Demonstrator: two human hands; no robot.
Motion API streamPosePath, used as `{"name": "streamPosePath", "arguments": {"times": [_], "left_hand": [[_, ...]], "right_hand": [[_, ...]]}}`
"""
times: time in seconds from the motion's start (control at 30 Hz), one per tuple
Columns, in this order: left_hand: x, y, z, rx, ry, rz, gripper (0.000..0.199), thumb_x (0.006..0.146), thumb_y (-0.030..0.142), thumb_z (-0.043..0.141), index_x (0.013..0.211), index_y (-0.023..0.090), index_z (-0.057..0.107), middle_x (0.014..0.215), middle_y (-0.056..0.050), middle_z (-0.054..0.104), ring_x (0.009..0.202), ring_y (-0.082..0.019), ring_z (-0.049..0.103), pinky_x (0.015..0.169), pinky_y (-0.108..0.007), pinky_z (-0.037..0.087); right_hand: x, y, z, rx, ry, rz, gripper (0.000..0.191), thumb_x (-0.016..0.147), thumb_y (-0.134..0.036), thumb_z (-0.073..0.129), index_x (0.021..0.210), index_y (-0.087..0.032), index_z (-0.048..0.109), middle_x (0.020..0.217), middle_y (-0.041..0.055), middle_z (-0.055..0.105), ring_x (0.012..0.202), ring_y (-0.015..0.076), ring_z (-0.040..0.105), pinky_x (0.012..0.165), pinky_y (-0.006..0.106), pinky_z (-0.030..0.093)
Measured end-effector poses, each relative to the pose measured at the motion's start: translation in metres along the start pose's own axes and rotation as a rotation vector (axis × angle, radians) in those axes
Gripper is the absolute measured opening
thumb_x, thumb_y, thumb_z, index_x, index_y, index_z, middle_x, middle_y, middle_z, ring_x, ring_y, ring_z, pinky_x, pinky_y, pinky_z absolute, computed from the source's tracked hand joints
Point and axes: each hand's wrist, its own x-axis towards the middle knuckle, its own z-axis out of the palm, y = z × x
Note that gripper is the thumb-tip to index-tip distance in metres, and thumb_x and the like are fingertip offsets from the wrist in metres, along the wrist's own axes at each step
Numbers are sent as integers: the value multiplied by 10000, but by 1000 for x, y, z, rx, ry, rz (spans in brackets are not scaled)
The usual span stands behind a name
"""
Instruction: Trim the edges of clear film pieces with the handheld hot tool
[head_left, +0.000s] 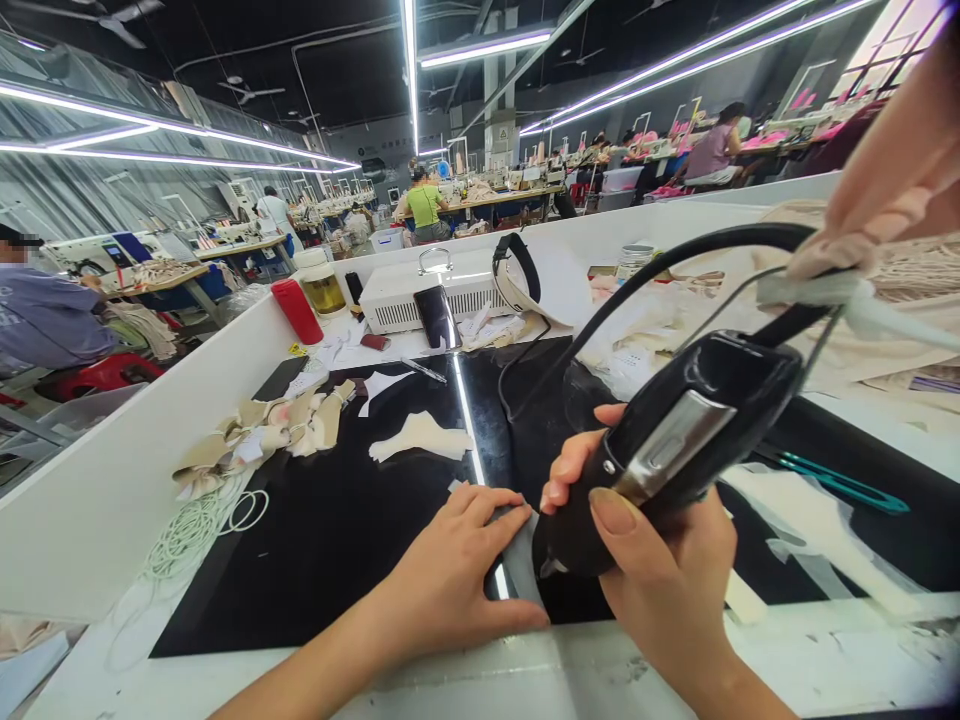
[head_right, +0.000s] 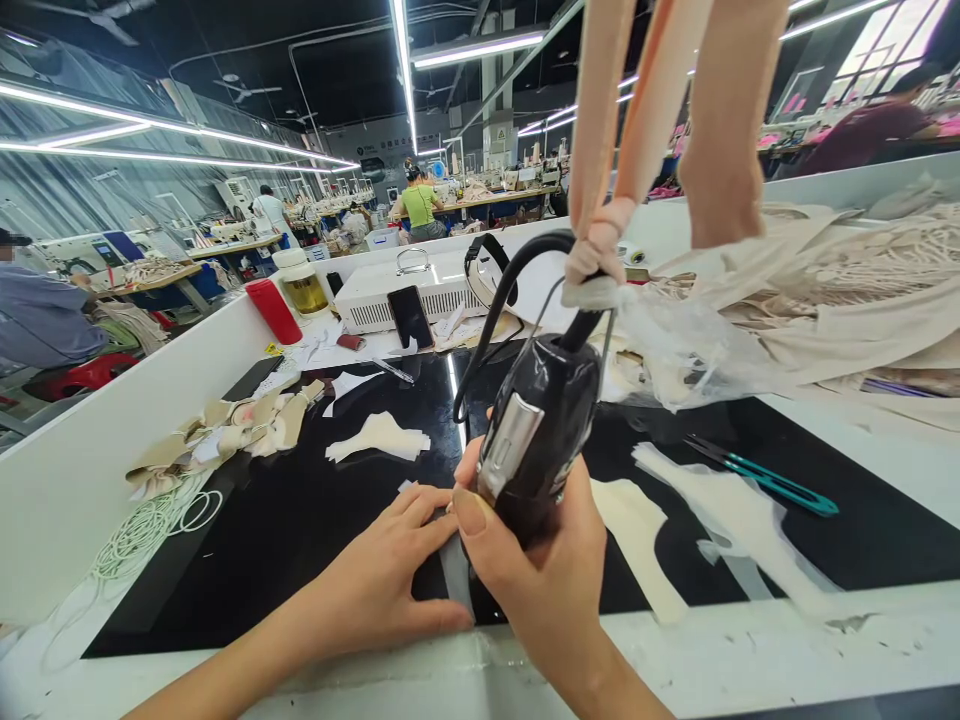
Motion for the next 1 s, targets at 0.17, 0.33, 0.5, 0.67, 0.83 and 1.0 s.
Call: {"name": "streamPosePath", "arguments": {"times": [0.17,0.33,0.5,0.67,0.83,1.0], "left_hand": [[1,3,-1,0,9,-8,810,816,472,958,1520,254,623,1592,-106,573,1450,-358,505,1310,-567,346],[1,5,-1,9,5,-18,777,817,449,952,1501,259,637,1587,-97,576,1438,-351,504,1302,-554,358],[0,4,1,-1,14,-17,784,826,438,939,1522,265,623,1584,-98,575,1448,-354,494,1299,-566,357],[1,6,2,-5,27,-5,714,812,412,949,1453,255,673,1560,-99,593,1421,-347,514,1277,-552,388],[2,6,1,-6,28,-2,720,812,423,950,1459,272,671,1577,-98,583,1429,-354,512,1277,-563,383],[3,2,-2,2,15,-8,718,830,448,934,1466,260,660,1586,-108,575,1449,-365,503,1279,-577,383]], "right_hand": [[-2,-2,-1,-50,-25,-4,276,922,-507,857,1067,-321,714,914,-15,733,736,185,735,710,326,668],[-2,-3,0,-41,-20,-9,288,926,-470,854,1113,-322,693,903,-3,741,732,197,737,697,340,667],[-2,-2,0,-44,-33,-20,345,932,-436,848,1200,-321,664,914,15,765,741,217,745,706,371,669],[-1,0,1,-61,-32,-34,287,936,-351,829,1173,-313,672,911,4,744,748,220,749,708,379,668],[-2,-1,2,-81,-14,-35,244,940,-355,815,1140,-310,683,895,0,740,754,223,757,721,385,682],[-3,-4,1,-35,0,-11,365,911,-493,867,1173,-316,685,872,-1,739,715,212,736,700,381,687]]}}
